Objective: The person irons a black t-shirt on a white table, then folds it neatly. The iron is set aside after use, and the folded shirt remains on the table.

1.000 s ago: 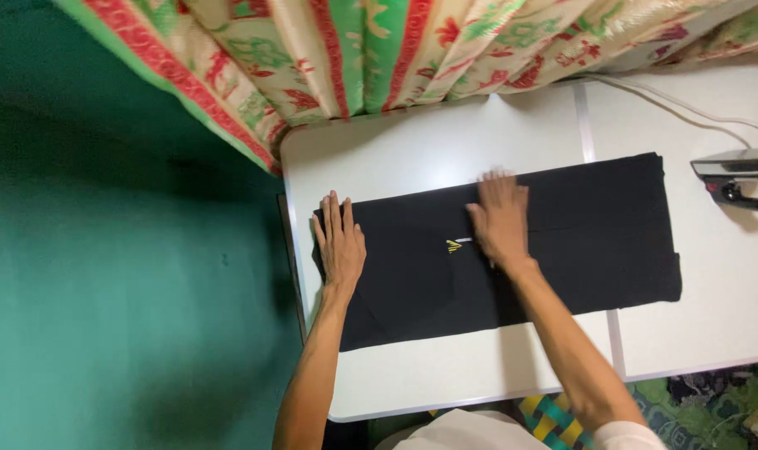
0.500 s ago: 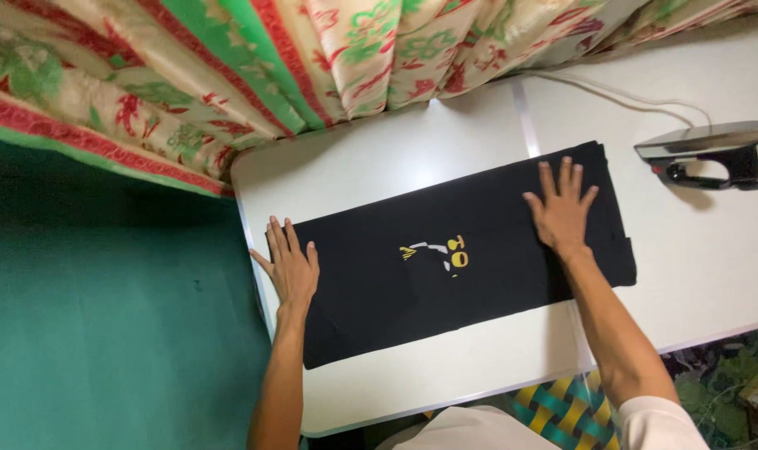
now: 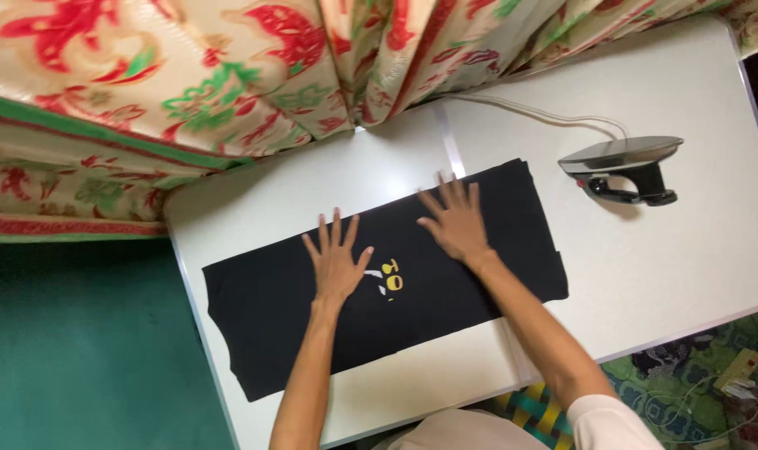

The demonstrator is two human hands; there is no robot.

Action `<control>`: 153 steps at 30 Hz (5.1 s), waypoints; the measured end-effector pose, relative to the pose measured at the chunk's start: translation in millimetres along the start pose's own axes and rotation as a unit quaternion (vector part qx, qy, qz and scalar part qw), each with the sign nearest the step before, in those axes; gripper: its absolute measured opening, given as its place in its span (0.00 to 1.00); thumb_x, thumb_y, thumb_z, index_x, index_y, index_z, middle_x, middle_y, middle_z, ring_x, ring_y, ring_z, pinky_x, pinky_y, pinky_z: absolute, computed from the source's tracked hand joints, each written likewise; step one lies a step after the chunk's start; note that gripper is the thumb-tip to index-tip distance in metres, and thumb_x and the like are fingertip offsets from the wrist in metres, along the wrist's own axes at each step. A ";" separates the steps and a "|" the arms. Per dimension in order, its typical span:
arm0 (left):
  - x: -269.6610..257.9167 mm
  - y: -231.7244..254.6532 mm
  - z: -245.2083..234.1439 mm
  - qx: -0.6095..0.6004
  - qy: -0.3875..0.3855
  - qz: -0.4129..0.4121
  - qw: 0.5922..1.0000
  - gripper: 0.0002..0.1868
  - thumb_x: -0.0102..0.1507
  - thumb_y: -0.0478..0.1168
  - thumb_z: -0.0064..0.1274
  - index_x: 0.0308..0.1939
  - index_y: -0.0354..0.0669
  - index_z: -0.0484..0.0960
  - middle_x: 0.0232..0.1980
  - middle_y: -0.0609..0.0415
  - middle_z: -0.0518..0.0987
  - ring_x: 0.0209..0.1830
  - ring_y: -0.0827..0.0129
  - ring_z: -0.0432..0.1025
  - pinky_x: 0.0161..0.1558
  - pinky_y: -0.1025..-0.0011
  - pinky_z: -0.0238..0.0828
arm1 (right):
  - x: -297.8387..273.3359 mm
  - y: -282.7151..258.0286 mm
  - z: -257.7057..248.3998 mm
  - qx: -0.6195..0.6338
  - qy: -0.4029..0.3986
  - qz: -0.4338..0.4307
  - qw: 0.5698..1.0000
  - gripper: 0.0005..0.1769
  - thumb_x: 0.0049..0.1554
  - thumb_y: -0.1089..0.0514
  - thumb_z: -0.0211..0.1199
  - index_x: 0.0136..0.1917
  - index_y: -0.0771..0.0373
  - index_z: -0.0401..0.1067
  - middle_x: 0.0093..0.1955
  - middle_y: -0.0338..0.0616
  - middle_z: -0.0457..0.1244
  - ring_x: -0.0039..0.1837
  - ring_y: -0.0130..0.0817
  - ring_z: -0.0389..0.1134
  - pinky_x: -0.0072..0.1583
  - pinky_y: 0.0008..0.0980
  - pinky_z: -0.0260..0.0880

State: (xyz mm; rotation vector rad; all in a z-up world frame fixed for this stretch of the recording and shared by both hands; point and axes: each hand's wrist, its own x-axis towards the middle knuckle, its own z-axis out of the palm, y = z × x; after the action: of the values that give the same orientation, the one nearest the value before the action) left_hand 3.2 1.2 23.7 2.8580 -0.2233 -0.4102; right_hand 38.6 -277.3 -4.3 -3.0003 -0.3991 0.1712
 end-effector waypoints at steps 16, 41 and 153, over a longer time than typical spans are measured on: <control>35.1 96.4 26.6 -0.042 0.017 0.073 0.996 0.37 0.69 0.50 0.43 0.80 0.51 0.51 0.84 0.45 0.44 0.83 0.48 0.37 0.74 0.37 0.32 | -13.6 53.1 -14.4 0.055 -0.027 -0.001 0.998 0.38 0.67 0.35 0.40 0.83 0.53 0.47 0.87 0.51 0.38 0.86 0.54 0.33 0.77 0.68 0.32; 76.1 140.1 26.5 -0.001 0.070 0.008 0.997 0.36 0.71 0.54 0.37 0.79 0.41 0.53 0.83 0.42 0.47 0.83 0.45 0.38 0.73 0.36 0.34 | -31.4 150.0 -4.0 0.049 0.092 0.091 0.990 0.33 0.69 0.48 0.44 0.83 0.61 0.50 0.83 0.56 0.47 0.83 0.59 0.43 0.76 0.67 0.43; -142.1 -82.7 48.9 -0.076 0.119 -0.024 0.990 0.38 0.67 0.53 0.47 0.78 0.45 0.56 0.83 0.45 0.47 0.83 0.45 0.39 0.75 0.39 0.33 | -59.7 -247.8 45.5 0.060 0.046 -0.134 0.988 0.31 0.70 0.45 0.37 0.83 0.51 0.47 0.87 0.36 0.41 0.86 0.42 0.36 0.80 0.54 0.27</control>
State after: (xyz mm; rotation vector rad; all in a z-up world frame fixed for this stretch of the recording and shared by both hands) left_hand -136.4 96.0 -7.0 2.7325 -0.0759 -0.0875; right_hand -87.2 -51.1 -12.8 -2.7889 -0.7448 0.0305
